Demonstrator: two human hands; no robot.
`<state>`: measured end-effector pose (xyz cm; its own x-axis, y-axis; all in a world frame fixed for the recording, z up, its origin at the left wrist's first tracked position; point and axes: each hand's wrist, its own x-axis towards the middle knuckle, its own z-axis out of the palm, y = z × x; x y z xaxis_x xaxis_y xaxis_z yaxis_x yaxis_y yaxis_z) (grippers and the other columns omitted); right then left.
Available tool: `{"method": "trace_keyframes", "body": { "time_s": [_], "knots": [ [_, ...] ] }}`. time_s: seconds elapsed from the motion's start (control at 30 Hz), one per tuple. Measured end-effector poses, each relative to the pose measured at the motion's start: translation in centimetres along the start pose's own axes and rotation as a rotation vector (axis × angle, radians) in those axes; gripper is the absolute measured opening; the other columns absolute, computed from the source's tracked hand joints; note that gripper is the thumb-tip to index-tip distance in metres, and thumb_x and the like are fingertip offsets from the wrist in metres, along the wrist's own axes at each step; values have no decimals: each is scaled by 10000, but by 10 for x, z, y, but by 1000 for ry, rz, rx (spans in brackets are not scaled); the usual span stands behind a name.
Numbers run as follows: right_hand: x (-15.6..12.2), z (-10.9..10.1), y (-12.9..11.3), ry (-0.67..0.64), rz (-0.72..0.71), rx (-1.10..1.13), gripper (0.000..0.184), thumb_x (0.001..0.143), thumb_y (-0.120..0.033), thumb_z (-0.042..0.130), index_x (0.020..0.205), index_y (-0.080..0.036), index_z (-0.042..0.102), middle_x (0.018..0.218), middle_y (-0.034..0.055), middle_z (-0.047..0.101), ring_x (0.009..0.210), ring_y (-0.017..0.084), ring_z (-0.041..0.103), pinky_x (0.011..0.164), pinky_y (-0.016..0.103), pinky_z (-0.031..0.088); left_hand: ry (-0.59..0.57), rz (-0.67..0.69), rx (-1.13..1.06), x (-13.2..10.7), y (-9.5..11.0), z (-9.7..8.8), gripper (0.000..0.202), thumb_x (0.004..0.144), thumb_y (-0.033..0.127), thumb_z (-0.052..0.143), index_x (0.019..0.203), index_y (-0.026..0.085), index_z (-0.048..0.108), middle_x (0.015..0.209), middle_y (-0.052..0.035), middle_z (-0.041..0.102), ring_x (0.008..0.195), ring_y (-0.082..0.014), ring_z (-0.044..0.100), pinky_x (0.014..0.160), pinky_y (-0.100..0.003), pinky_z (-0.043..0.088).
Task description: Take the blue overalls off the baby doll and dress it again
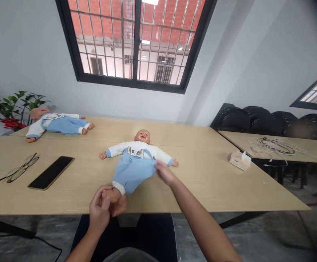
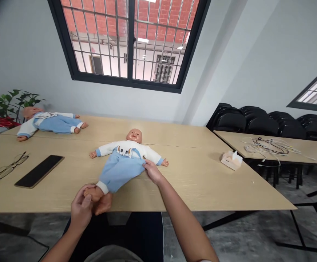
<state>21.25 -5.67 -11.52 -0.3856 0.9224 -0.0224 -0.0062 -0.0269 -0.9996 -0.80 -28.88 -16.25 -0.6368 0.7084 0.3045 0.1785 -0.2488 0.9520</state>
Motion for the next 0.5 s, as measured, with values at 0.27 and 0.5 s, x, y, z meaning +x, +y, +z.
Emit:
{"method": "trace_keyframes", "body": {
  "time_s": [0.27,0.5],
  "knots": [
    [23,-12,-1,272,-76,-490,94,839,-286,616,868,-198,629,967,77,673,1015,259,565,1028,383,390,-60,342,113,-1,9,-14,231,863,452,611,934,233,636,912,-62,645,868,-262,654,733,-380,569],
    [0,2,8,406,-36,-455,586,883,-502,585,1352,-159,513,1264,168,603,1177,292,575,1029,411,465,-650,660,409,-3,51,17,287,770,304,753,1018,258,613,936,-37,695,886,-240,672,844,-398,533]
  ]
}}
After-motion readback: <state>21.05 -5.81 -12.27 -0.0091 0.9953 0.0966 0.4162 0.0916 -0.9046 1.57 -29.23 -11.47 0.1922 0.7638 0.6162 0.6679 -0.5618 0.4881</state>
